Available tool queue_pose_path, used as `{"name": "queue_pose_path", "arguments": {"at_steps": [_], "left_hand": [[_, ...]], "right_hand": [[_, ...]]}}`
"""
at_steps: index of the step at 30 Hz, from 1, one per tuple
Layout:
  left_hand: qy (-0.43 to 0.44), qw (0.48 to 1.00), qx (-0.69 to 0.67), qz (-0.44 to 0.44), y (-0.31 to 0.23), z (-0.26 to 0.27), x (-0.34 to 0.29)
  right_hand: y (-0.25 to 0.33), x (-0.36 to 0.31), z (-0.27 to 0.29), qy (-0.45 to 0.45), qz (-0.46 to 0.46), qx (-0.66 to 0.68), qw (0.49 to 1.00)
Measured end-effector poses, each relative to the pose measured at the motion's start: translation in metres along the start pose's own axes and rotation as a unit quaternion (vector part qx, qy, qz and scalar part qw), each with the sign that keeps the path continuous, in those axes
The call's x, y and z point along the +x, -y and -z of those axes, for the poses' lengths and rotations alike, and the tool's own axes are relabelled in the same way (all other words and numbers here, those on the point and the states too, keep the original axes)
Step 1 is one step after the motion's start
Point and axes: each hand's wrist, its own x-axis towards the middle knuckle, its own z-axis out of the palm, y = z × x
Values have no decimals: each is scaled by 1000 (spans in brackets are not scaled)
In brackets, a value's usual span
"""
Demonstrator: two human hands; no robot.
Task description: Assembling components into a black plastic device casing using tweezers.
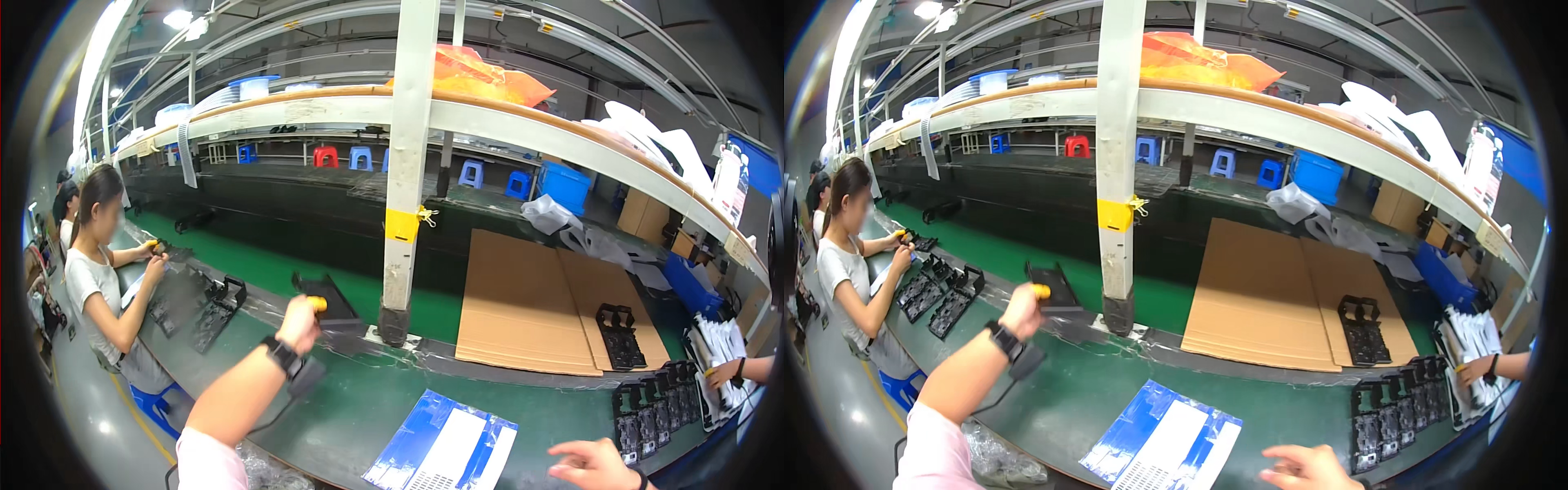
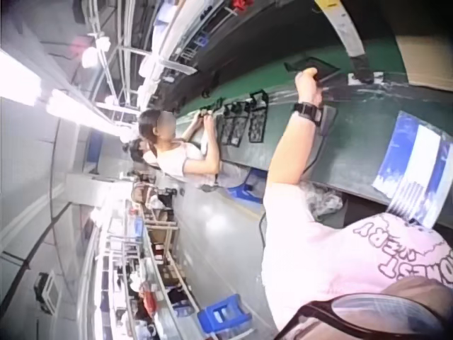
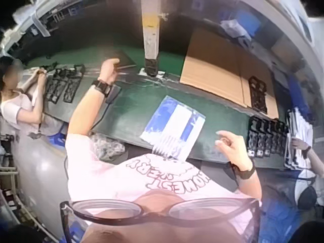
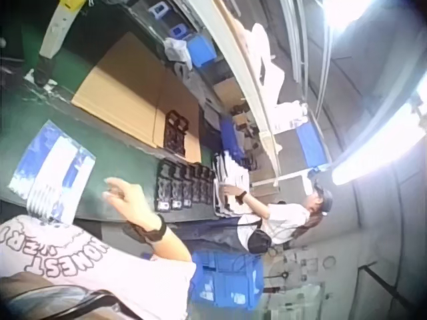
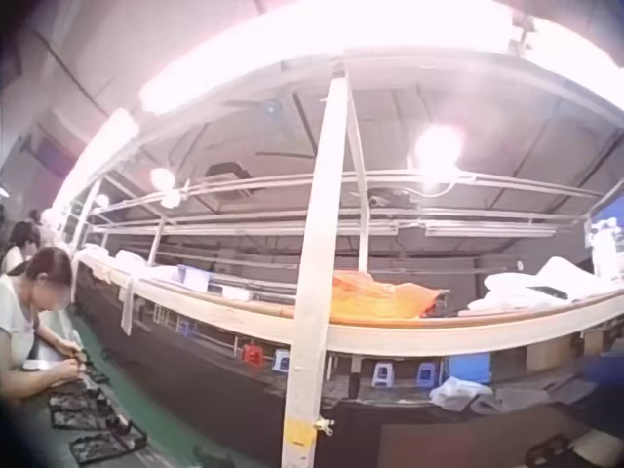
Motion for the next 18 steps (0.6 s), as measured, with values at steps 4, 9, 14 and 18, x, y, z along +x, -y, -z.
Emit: {"name": "queue_pose_path", "arguments": {"at_steps": [4,9,14,18], "left_hand": [[-135,856,415,-276,-11,-4,87],[-201,620,700,-292,-27,-31,135],[-184,460,816,-298,-23,-24,120],[-96,386,859,-322,-29,-6,13]], "right_hand": [[-26,-39,-3,-126,-57,145,980],[-36,-58,-10,-164,-111,160,967],[-22,-57,-7,-140,-103,88,981],[-40,-55,-1,-132,-119,84,981]]}}
